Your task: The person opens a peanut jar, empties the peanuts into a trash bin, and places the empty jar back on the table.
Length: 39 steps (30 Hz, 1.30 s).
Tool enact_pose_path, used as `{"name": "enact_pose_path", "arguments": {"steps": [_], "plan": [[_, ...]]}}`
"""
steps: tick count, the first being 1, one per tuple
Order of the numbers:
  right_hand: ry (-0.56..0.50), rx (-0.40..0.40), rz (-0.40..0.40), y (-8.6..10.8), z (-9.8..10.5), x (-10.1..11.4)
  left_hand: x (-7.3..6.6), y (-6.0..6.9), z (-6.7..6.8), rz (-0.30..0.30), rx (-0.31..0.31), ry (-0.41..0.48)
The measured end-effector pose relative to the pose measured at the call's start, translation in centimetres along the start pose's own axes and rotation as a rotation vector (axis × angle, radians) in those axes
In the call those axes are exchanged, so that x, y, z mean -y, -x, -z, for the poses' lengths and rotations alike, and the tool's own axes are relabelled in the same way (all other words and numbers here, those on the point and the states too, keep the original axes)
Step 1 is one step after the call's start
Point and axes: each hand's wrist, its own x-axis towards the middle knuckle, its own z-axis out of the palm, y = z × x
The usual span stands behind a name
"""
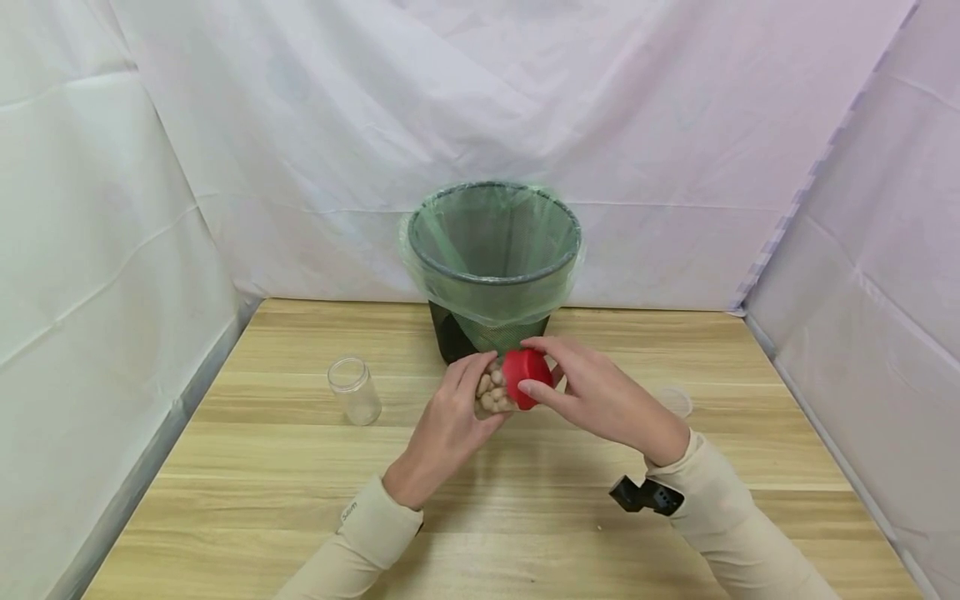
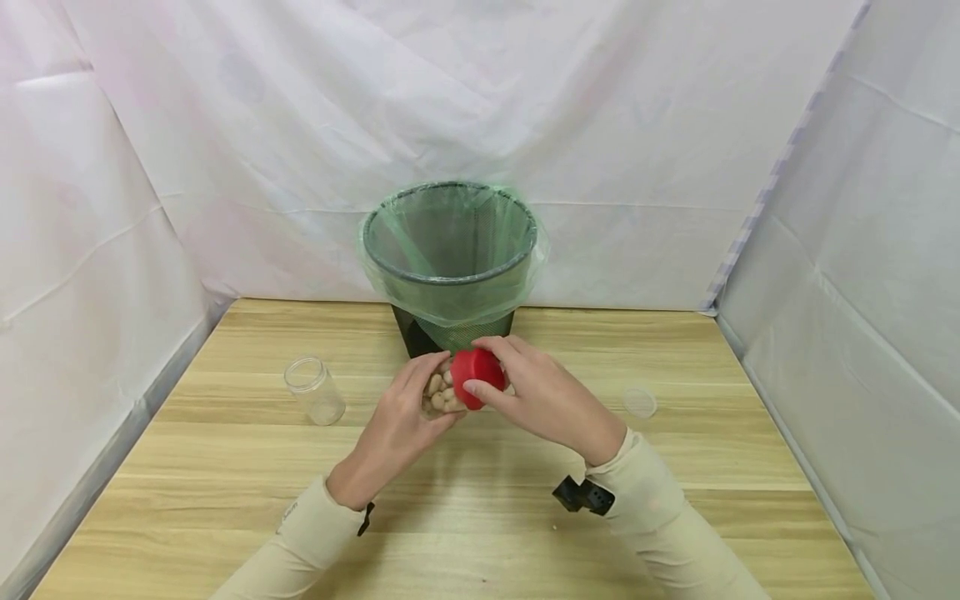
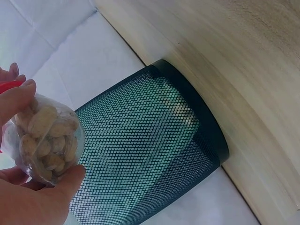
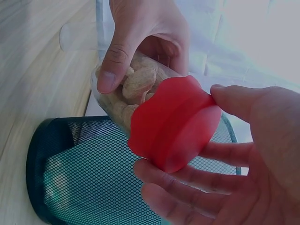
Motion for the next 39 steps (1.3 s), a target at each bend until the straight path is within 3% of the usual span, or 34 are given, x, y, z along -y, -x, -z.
{"name": "enact_pose_path", "arguments": {"steps": [8, 10, 17, 26, 31, 39], "plan": [[0.089, -0.033, 0.237, 0.33, 0.2, -0.48, 0.11, -0.03, 0.07, 0.023, 0.006, 0.014], [0.097, -0.029, 0.262, 0.39, 0.26, -0.6, 0.12, -0.02, 0.05, 0.029, 0.01, 0.015], [0.108, -0.033, 0.226, 0.3, 0.57, -0.52, 0.05, -0.08, -0.04, 0.031, 0.003, 0.027], [0.063, 0.019, 0.082, 0.04, 0.63, -0.37, -0.08, -0.15, 0.01, 0.028, 0.009, 0.01], [0.044, 0.035, 0.098, -0.04, 0.62, -0.34, -0.07, -0.12, 0.12, 0.03, 0.012, 0.005], [0.1, 0.002, 0.241, -0.06, 0.63, -0.39, 0.15, -0.07, 0.11, 0.04, 0.023, 0.01]]}}
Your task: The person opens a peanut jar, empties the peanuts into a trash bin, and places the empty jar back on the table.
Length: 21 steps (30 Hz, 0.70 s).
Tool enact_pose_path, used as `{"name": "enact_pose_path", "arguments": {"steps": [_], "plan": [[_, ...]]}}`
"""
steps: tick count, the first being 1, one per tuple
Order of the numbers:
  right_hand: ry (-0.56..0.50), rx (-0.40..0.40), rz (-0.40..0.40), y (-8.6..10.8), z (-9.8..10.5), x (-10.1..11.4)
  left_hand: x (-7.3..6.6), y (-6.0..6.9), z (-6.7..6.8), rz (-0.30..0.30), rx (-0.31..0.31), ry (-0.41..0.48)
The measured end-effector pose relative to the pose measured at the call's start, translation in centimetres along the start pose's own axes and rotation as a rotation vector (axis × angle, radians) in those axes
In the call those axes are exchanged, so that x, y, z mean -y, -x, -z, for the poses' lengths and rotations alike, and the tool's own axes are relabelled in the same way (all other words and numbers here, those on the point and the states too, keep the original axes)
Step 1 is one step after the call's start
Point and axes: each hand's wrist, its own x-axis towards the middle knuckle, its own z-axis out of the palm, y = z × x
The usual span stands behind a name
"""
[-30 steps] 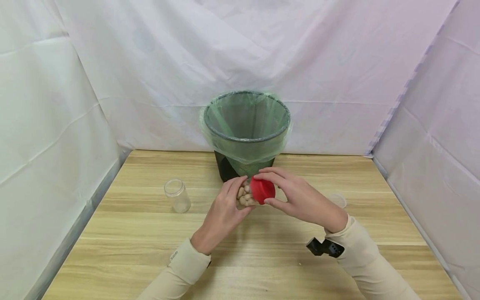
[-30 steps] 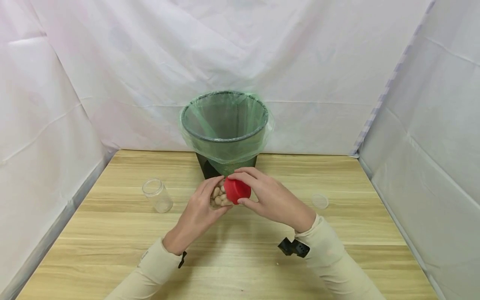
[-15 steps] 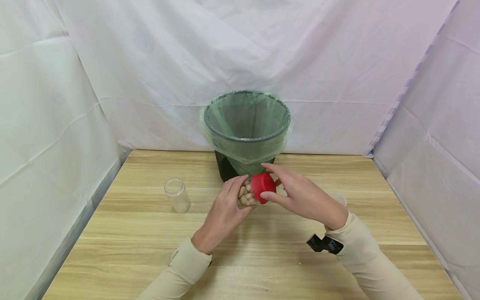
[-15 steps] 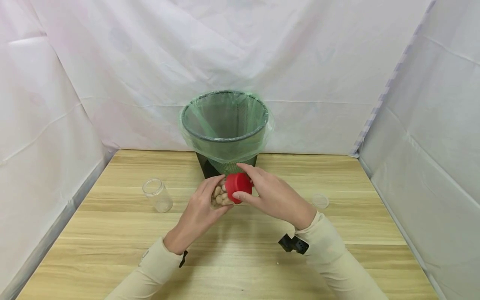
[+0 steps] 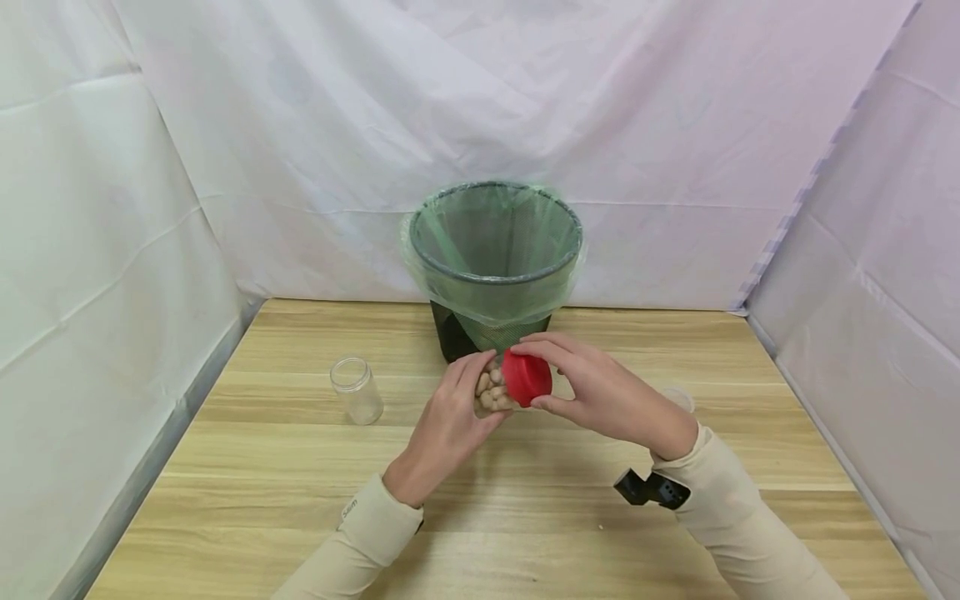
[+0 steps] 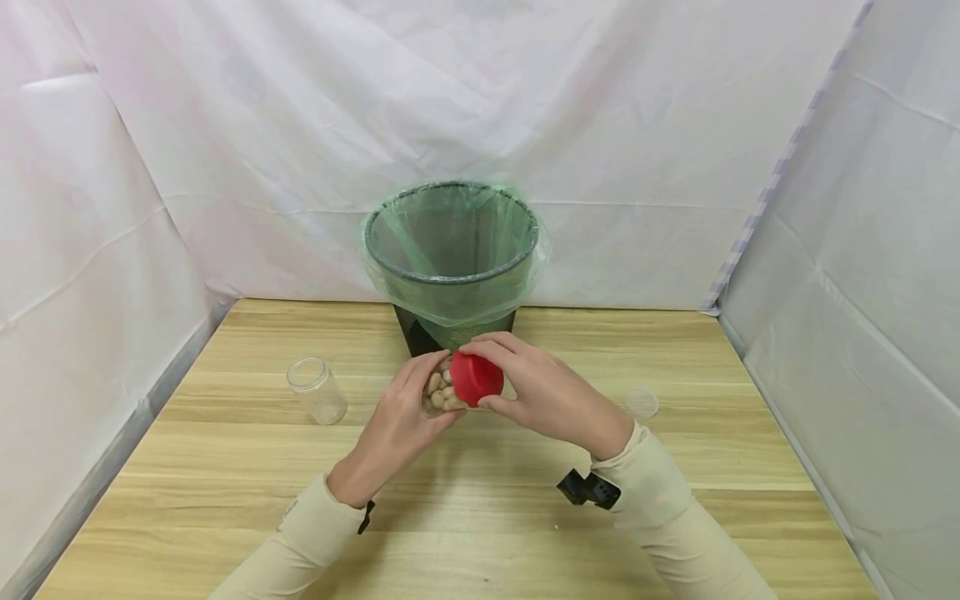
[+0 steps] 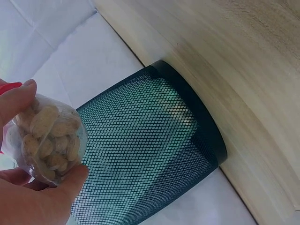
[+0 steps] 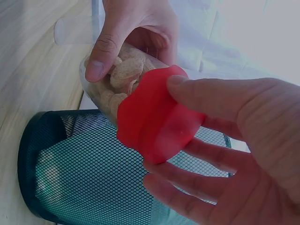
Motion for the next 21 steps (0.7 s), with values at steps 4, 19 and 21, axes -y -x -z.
{"name": "enact_pose_path", "arguments": {"steps": [4, 19, 21], "plan": [[0.003, -0.002, -0.004, 0.03, 0.01, 0.0, -0.02, 0.0, -0.01, -0.004, -0.007, 0.004], [-0.122, 0.058, -0.181, -0.09, -0.03, -0.1, -0.41, 0.03, 0.07, 0.016, -0.008, 0.006], [-0.12, 0.051, -0.168, -0.03, -0.03, -0.11, -0.4, 0.04, 0.07, 0.015, -0.008, 0.006]]}}
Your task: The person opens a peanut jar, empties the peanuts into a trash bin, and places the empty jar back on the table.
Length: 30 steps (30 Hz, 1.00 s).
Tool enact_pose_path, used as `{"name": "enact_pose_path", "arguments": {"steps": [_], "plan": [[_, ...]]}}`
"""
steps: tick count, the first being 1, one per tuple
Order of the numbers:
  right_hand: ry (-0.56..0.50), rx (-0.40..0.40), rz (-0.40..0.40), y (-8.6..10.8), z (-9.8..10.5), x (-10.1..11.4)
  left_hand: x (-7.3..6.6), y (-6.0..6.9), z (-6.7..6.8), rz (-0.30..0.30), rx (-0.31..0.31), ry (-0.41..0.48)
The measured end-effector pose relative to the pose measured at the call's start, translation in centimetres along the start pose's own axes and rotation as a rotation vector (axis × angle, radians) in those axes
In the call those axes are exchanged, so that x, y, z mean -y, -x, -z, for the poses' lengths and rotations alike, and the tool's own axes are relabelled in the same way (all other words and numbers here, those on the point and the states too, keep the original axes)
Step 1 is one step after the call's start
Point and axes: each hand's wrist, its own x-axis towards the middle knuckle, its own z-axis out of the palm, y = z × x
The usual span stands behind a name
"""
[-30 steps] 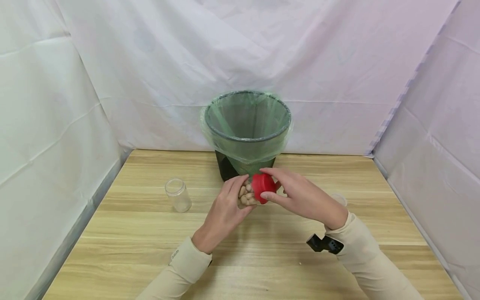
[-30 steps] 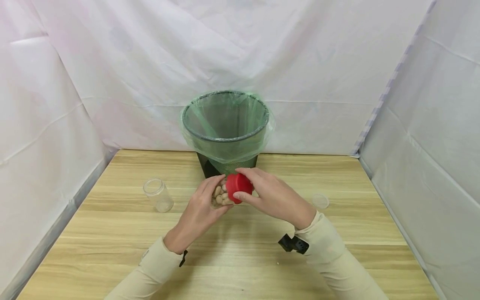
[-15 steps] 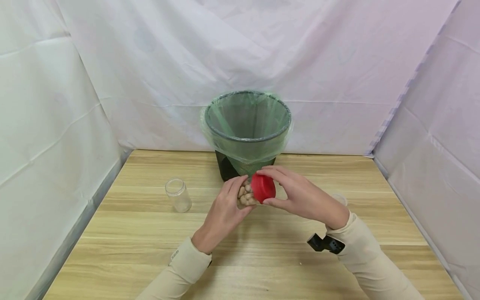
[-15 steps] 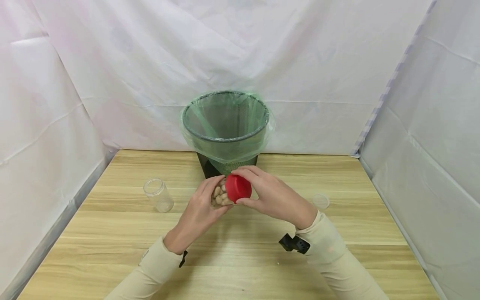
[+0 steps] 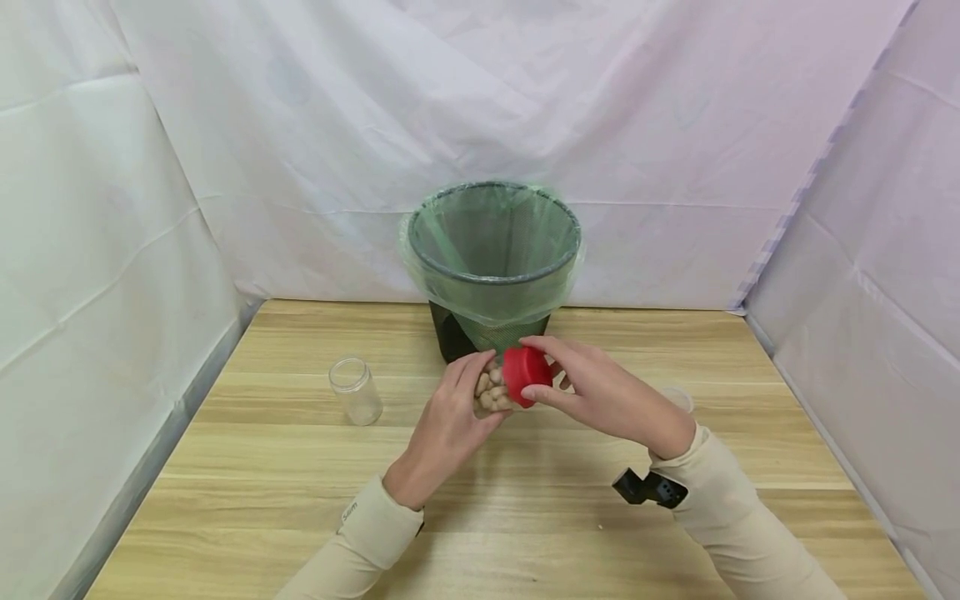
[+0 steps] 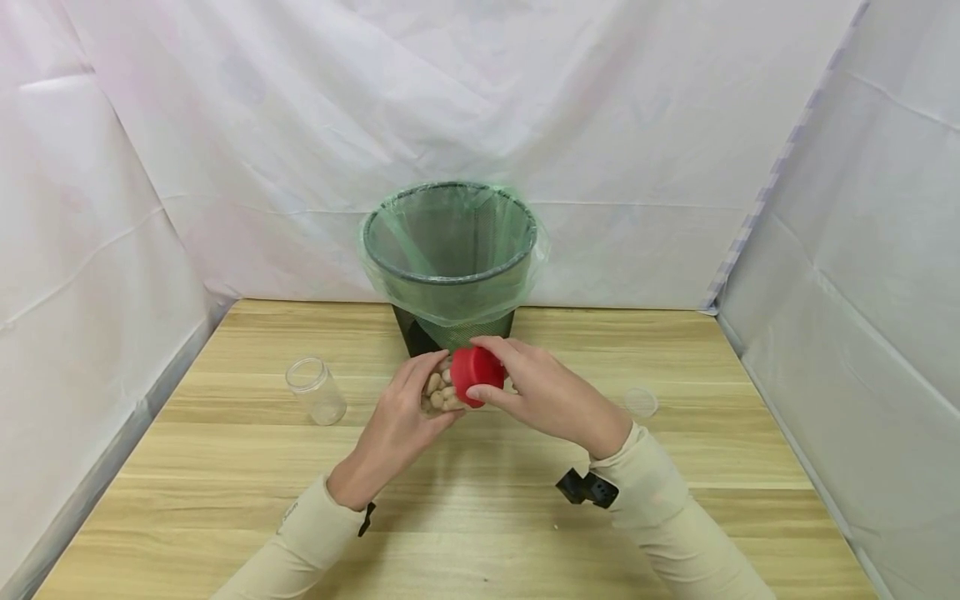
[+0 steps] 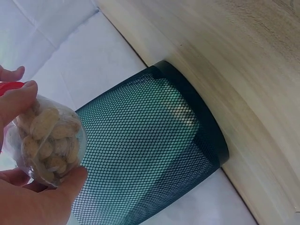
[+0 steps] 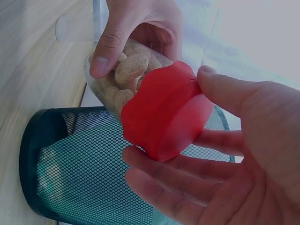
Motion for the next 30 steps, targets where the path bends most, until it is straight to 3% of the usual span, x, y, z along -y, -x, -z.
{"name": "enact_pose_path", "arguments": {"steps": [7, 11, 16, 23, 30], "plan": [[0.006, -0.014, 0.094, 0.12, -0.01, 0.01, 0.04, 0.06, 0.01, -0.003, -0.014, 0.027], [0.019, -0.02, 0.104, 0.19, -0.01, 0.0, 0.06, 0.09, 0.02, -0.005, -0.018, 0.029], [0.008, -0.015, 0.044, 0.14, 0.12, 0.12, 0.05, 0.11, 0.05, -0.008, -0.018, 0.021], [-0.091, 0.012, -0.132, -0.41, -0.04, 0.4, 0.08, 0.11, -0.05, -0.008, -0.025, 0.006], [-0.068, -0.006, -0.118, -0.59, -0.22, 0.28, -0.01, 0.06, -0.07, -0.012, -0.035, -0.011]]}}
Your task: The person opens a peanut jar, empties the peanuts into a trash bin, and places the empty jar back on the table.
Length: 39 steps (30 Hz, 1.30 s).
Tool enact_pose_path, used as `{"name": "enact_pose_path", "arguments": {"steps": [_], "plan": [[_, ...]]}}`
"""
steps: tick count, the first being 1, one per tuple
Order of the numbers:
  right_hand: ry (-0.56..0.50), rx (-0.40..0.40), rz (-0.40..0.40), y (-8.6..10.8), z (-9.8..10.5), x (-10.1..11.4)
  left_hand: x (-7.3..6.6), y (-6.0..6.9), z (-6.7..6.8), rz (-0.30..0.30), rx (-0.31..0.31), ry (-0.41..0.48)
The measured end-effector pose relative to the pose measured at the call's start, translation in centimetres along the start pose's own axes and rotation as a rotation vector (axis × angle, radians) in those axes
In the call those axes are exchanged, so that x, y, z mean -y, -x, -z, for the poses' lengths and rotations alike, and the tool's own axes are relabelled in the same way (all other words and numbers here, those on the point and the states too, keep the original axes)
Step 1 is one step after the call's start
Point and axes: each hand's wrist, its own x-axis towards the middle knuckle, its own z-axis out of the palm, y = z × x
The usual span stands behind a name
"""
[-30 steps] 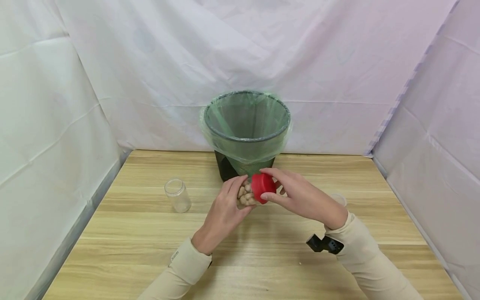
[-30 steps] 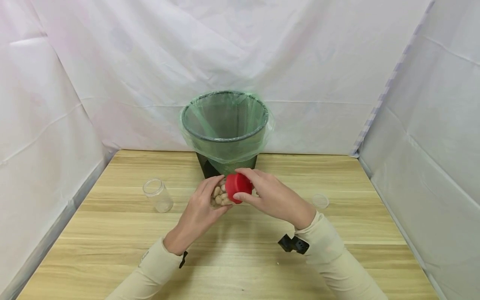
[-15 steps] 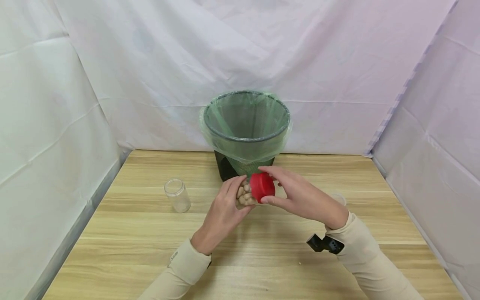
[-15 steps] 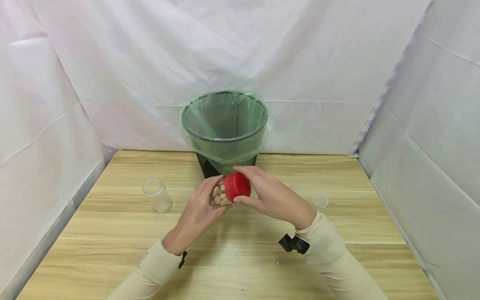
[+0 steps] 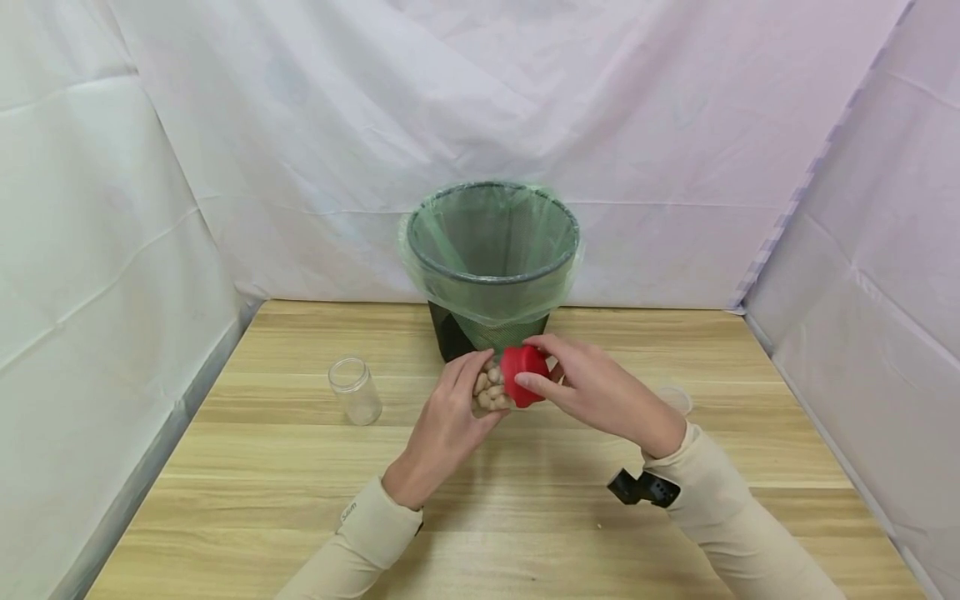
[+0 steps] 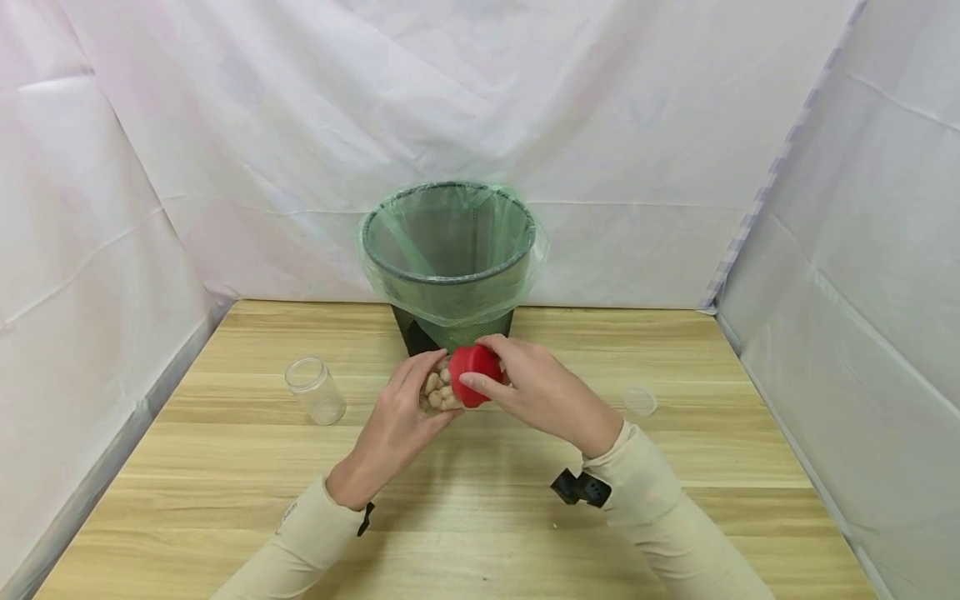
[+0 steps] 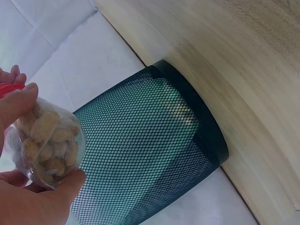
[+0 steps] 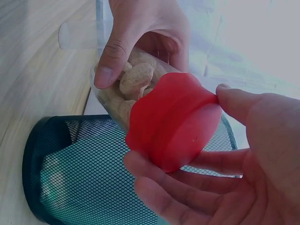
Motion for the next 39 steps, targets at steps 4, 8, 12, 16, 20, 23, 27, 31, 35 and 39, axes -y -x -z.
{"name": "enact_pose_path", "arguments": {"steps": [4, 8, 12, 16, 20, 23, 27, 31, 35, 39], "plan": [[0.028, -0.015, 0.045, 0.16, 0.08, 0.03, 0.02, 0.02, 0.01, 0.001, 0.008, 0.005], [0.068, -0.019, 0.154, 0.4, 0.09, -0.08, 0.1, 0.03, 0.05, 0.005, 0.013, 0.012], [0.103, -0.02, 0.244, 0.57, 0.06, -0.21, 0.18, 0.06, 0.13, 0.007, 0.013, 0.012], [0.122, -0.035, 0.237, 0.62, 0.11, -0.22, 0.19, 0.06, 0.17, 0.004, 0.015, 0.009], [0.082, -0.029, 0.144, 0.53, 0.23, -0.08, 0.14, 0.03, 0.18, 0.009, 0.014, 0.014], [0.04, -0.009, 0.067, 0.36, 0.11, 0.06, 0.11, 0.01, 0.17, 0.013, 0.012, 0.019], [0.005, 0.008, 0.006, 0.05, -0.22, 0.21, 0.09, -0.03, 0.22, 0.012, 0.01, 0.014], [-0.01, 0.0, -0.013, -0.02, -0.38, 0.28, 0.1, -0.05, 0.3, 0.011, 0.009, 0.008], [0.018, -0.016, 0.033, 0.12, -0.28, 0.26, 0.13, 0.01, 0.34, 0.01, 0.01, 0.009], [0.075, -0.032, 0.162, 0.4, -0.11, 0.1, 0.17, 0.11, 0.33, 0.018, 0.012, 0.015]]}}
